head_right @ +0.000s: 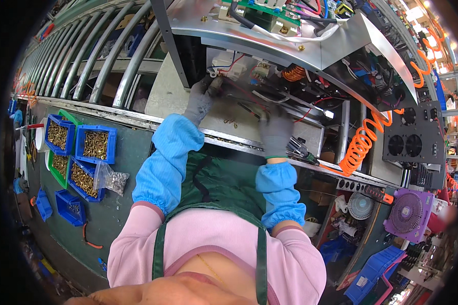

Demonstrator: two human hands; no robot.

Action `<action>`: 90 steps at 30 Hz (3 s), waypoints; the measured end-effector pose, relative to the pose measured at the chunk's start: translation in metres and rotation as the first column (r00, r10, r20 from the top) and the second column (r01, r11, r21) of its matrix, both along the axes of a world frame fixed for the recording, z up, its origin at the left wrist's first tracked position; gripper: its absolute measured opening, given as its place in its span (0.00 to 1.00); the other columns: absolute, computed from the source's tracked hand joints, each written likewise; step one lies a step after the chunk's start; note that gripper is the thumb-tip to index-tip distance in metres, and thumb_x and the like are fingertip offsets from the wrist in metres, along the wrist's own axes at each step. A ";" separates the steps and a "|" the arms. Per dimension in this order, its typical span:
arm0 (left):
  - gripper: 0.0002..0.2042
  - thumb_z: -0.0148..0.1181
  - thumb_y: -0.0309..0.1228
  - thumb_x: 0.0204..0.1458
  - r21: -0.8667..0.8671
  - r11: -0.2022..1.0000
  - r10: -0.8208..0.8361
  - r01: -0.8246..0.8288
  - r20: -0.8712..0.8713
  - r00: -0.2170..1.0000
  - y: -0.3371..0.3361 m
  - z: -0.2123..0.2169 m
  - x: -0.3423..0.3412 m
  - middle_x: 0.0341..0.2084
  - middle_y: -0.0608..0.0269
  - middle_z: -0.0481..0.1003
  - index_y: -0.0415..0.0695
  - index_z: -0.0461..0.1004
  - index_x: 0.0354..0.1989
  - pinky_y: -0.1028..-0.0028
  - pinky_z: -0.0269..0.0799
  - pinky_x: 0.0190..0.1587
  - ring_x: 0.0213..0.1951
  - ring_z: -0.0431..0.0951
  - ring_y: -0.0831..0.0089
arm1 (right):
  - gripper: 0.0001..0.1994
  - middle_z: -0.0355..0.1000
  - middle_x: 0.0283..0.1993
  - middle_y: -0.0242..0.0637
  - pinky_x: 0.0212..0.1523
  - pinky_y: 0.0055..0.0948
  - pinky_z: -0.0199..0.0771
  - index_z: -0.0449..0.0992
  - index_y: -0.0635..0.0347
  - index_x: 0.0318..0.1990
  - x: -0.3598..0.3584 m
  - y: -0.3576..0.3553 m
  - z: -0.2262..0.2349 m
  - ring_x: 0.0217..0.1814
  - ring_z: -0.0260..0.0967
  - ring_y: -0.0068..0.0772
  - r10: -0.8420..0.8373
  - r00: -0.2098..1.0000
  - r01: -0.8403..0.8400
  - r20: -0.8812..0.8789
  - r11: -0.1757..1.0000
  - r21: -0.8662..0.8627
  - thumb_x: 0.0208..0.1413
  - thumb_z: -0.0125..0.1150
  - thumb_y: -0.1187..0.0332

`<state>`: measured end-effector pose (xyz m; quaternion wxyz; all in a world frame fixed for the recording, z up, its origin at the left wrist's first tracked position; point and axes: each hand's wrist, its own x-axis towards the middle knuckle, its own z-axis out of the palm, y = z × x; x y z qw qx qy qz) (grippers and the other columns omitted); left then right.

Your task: The person assembles an electronic component by inserting parts into a housing and securing them with screws using a pneumatic screwdriver.

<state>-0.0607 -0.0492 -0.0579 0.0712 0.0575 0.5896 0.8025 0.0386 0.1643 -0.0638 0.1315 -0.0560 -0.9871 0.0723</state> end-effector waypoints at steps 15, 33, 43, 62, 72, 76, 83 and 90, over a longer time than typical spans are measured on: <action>0.15 0.58 0.36 0.56 0.070 0.997 0.005 -0.006 0.009 1.000 0.006 -0.013 -0.005 0.30 0.63 0.75 0.36 0.73 0.43 0.78 0.69 0.33 0.30 0.73 0.78 | 0.15 0.75 0.40 0.45 0.44 0.42 0.71 0.79 0.46 0.43 0.001 0.099 0.021 0.44 0.72 0.48 0.182 0.899 -0.112 0.399 0.975 -0.192 0.50 0.58 0.53; 0.17 0.58 0.36 0.56 -0.015 1.000 0.013 -0.013 -0.017 1.000 -0.001 -0.007 -0.002 0.36 0.60 0.76 0.35 0.71 0.48 0.77 0.72 0.38 0.35 0.75 0.76 | 0.12 0.75 0.32 0.43 0.34 0.42 0.72 0.77 0.47 0.43 -0.029 -0.020 0.106 0.34 0.73 0.47 0.406 0.914 -0.403 0.008 0.910 -0.101 0.53 0.54 0.60; 0.21 0.57 0.39 0.56 -0.125 0.991 -0.045 0.039 -0.047 0.998 -0.004 0.008 0.001 0.40 0.55 0.75 0.33 0.69 0.49 0.75 0.71 0.45 0.41 0.75 0.72 | 0.07 0.67 0.24 0.38 0.28 0.38 0.70 0.78 0.48 0.32 -0.081 -0.086 0.103 0.29 0.69 0.42 0.397 0.883 -0.322 -0.251 0.901 0.292 0.48 0.61 0.60; 0.19 0.57 0.39 0.56 -0.118 0.991 -0.070 0.059 -0.087 0.994 -0.010 -0.007 -0.011 0.40 0.56 0.76 0.37 0.71 0.49 0.74 0.70 0.45 0.41 0.74 0.72 | 0.10 0.68 0.35 0.44 0.43 0.45 0.67 0.80 0.50 0.26 -0.084 -0.103 0.094 0.45 0.64 0.48 0.246 0.931 -0.133 -0.269 0.917 0.377 0.40 0.64 0.57; 0.20 0.60 0.37 0.52 -0.415 0.909 -0.038 -0.049 -0.200 0.979 -0.006 -0.018 -0.020 0.42 0.47 0.75 0.34 0.72 0.48 0.69 0.70 0.48 0.45 0.76 0.61 | 0.10 0.70 0.38 0.42 0.41 0.44 0.68 0.80 0.58 0.29 -0.092 -0.118 0.118 0.46 0.65 0.46 0.109 0.986 -0.075 -0.123 0.964 0.254 0.41 0.61 0.63; 0.19 0.59 0.37 0.52 -0.311 0.946 -0.126 0.090 -0.100 0.987 -0.002 -0.029 -0.029 0.41 0.48 0.75 0.37 0.72 0.48 0.68 0.70 0.47 0.44 0.76 0.59 | 0.11 0.70 0.37 0.43 0.40 0.43 0.68 0.79 0.56 0.33 -0.085 -0.103 0.109 0.44 0.66 0.47 0.207 0.960 -0.144 -0.187 0.942 0.302 0.43 0.61 0.62; 0.17 0.57 0.40 0.56 -0.345 0.938 -0.079 -0.019 -0.269 0.960 -0.008 -0.011 -0.022 0.32 0.60 0.76 0.37 0.75 0.43 0.76 0.69 0.39 0.34 0.73 0.76 | 0.20 0.71 0.41 0.43 0.42 0.43 0.69 0.75 0.52 0.46 0.034 0.010 0.077 0.41 0.69 0.47 0.237 0.954 -0.227 -0.186 0.971 0.073 0.46 0.62 0.55; 0.18 0.58 0.42 0.56 -0.193 0.974 -0.147 0.117 -0.146 0.978 -0.007 -0.018 -0.030 0.29 0.67 0.74 0.38 0.74 0.43 0.78 0.66 0.33 0.29 0.70 0.80 | 0.24 0.71 0.42 0.44 0.44 0.46 0.68 0.74 0.55 0.47 0.081 0.092 0.030 0.45 0.67 0.49 0.121 0.972 -0.121 0.203 0.993 -0.015 0.44 0.64 0.52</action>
